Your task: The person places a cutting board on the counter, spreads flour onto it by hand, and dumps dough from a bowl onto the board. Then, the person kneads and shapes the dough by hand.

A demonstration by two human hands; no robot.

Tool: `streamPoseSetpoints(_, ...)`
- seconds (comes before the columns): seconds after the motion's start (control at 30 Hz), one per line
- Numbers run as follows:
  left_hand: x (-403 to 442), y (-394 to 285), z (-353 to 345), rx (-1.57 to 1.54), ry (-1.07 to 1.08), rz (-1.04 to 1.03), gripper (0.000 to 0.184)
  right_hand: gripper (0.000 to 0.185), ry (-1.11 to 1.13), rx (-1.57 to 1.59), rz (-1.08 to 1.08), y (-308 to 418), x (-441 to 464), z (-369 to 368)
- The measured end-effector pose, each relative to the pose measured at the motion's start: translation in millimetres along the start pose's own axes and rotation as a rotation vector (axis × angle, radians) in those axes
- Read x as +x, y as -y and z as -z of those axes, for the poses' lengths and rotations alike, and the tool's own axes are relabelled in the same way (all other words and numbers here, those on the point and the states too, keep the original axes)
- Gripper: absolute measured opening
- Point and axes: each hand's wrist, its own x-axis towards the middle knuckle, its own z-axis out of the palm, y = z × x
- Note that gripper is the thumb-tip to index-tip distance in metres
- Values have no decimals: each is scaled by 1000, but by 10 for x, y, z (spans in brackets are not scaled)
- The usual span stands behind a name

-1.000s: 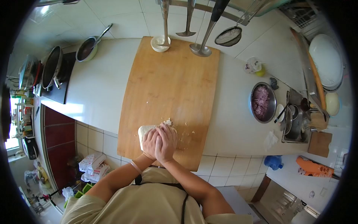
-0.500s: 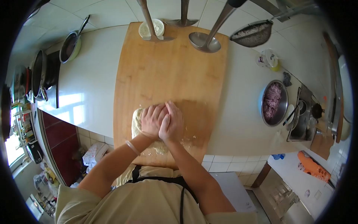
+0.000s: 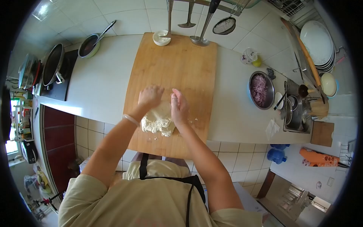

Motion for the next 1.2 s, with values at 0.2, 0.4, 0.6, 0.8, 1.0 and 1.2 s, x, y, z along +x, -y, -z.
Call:
streamPoseSetpoints(0.2,-1025,111,-518,-53,-613,-275,27,27,59,-770,339,241,-573,-175)
streamPoseSetpoints(0.4,-1265,211,-1070,33,-696,-329,51,48,146,-701,424,-73,-895,106)
streamPoseSetpoints(0.6,-755,129,-818,8,-617,-300,47,48,199,-663,421,-214,-325,56)
streamPoseSetpoints(0.8,-106,-56,-419,-74,-555,-254,42,44,191,-608,436,-361,362,-43)
streamPoseSetpoints(1.0,339,-148,-213,-70,-411,-209,25,38,78,-630,385,-407,817,-145)
streamPoseSetpoints(1.2,423,-22,-317,117,-291,-140,31,35,160,-785,175,-439,950,-214)
